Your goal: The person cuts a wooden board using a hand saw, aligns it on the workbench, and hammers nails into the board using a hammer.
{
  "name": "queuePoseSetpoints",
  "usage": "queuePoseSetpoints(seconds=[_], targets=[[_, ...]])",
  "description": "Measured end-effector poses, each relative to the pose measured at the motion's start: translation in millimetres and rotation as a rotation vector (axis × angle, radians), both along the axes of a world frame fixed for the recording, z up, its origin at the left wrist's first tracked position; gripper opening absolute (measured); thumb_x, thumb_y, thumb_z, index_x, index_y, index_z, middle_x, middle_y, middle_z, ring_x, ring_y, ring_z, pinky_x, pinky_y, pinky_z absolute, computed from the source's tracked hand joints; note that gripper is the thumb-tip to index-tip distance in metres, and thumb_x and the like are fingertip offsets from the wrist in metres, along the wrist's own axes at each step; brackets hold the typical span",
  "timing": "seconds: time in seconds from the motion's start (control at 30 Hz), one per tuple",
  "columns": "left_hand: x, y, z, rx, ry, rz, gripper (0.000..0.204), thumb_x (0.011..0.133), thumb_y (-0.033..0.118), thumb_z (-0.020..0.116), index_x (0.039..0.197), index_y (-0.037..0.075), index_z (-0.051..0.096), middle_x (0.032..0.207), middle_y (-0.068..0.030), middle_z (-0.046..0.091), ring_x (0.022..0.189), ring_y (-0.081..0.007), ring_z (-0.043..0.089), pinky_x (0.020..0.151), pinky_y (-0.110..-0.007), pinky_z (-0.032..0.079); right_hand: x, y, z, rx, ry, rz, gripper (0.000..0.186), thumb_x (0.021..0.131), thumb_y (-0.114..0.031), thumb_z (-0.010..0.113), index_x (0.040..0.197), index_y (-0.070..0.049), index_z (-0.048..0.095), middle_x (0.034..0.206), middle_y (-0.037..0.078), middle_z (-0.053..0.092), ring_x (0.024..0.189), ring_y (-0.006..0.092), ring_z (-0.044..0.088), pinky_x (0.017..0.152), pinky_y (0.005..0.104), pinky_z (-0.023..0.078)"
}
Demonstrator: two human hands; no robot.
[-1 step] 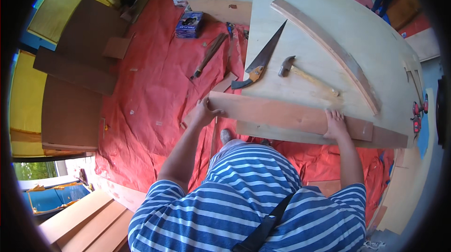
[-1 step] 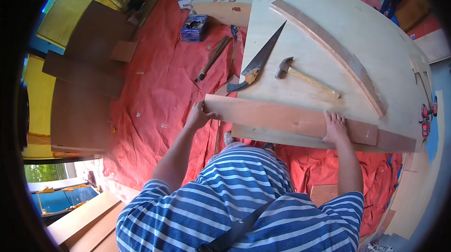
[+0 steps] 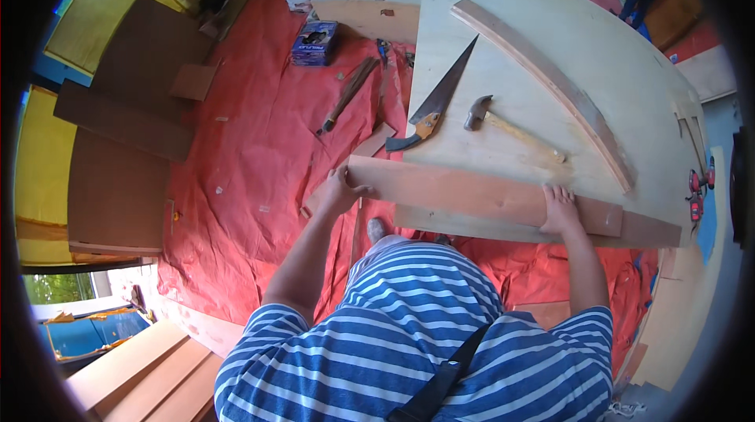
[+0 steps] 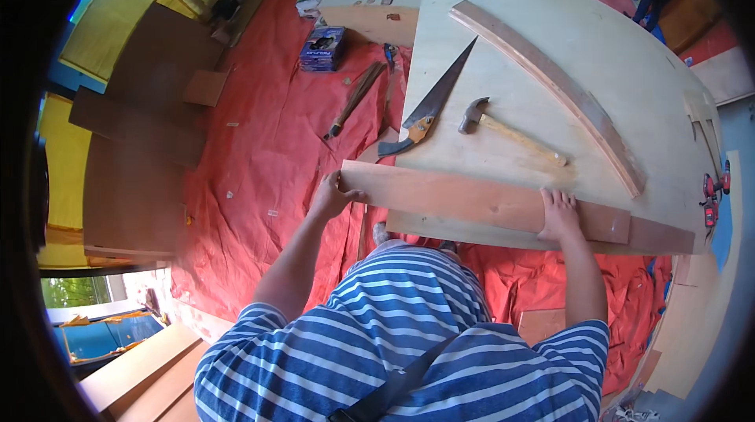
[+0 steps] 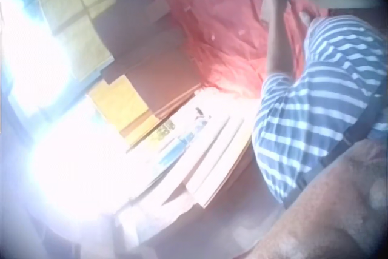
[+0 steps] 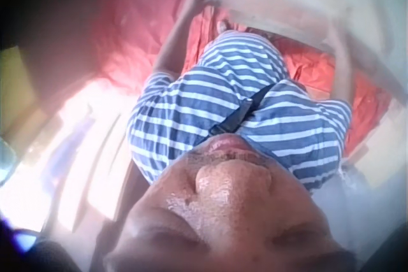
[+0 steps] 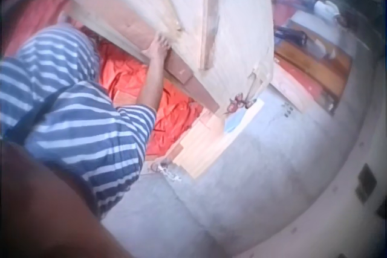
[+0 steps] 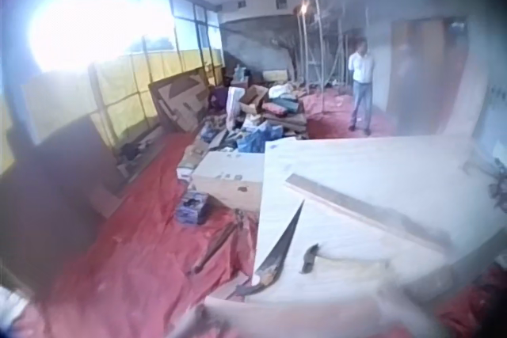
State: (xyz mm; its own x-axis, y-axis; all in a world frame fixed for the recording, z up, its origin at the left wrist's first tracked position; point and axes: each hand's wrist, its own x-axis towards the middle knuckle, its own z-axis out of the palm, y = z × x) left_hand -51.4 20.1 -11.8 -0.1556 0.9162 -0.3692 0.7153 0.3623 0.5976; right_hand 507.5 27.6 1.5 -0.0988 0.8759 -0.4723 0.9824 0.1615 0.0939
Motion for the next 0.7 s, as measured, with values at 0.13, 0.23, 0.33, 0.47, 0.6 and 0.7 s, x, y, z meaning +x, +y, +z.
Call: queuePoseSetpoints(seconds=[0.13,0.23,0.33,0.47,0.6,0.7], targets=[[-4.3,-3.6,-2.6,0.052,0.062,0.016,0.092,0.067,0.045,0.089,0.132,-0.009,0.053,0.133,-0.0255,0.056,0.122,-0.0381,0.056,0.104,-0.043,0.046,-9.1,3.3,6.6,-0.058,-0.017,0.023,0.119,0.050,-0.039,0.093,0.148,-0.010,0.032,0.142,0.017,0.043,0.140,0.0362,0.036,0.118,0.0543,0.027],[-3.8,-2.1,4.3,0.020,0.032,0.048,0.089,0.068,0.045,0.088,0.130,-0.010,0.055,0.131,-0.0248,0.057,0.121,-0.0380,0.056,0.104,-0.042,0.046,-4.3,-1.6,1.2,-0.012,0.015,0.035,0.116,0.050,-0.037,0.093,0.146,-0.009,0.034,0.142,0.016,0.043,0.140,0.0360,0.036,0.118,0.0539,0.028],[-7.8,2.0,3.8,0.026,0.029,0.023,0.084,0.070,0.042,0.087,0.129,-0.009,0.057,0.130,-0.0241,0.057,0.120,-0.0377,0.057,0.103,-0.041,0.046,-6.2,-2.9,-0.9,0.021,0.017,0.051,0.119,0.049,-0.036,0.094,0.147,-0.009,0.032,0.144,0.016,0.041,0.141,0.0357,0.035,0.119,0.0532,0.026],[-4.5,2.6,12.2,0.002,0.030,0.037,0.086,0.069,0.039,0.088,0.133,-0.008,0.055,0.128,-0.0234,0.057,0.118,-0.0362,0.058,0.103,-0.041,0.046,5.0,-2.4,-9.7,-0.001,0.028,0.099,0.119,0.050,-0.036,0.092,0.149,-0.009,0.030,0.144,0.015,0.040,0.139,0.0347,0.036,0.118,0.0548,0.026],[-11.6,2.1,-8.9,0.057,-0.102,0.066,0.092,0.067,0.038,0.091,0.134,-0.011,0.053,0.131,-0.0222,0.055,0.116,-0.0342,0.059,0.100,-0.040,0.050,8.2,-2.7,-16.4,0.024,0.056,0.075,0.120,0.051,-0.035,0.092,0.150,-0.009,0.028,0.149,0.016,0.037,0.143,0.0350,0.033,0.121,0.0538,0.023],[-12.8,2.2,-10.6,0.062,-0.113,0.073,0.093,0.066,0.039,0.092,0.134,-0.011,0.053,0.129,-0.0220,0.055,0.116,-0.0336,0.059,0.100,-0.040,0.050,12.5,-1.9,-20.0,0.028,0.064,0.066,0.120,0.051,-0.034,0.091,0.150,-0.009,0.028,0.148,0.016,0.038,0.142,0.0353,0.034,0.121,0.0534,0.022]])
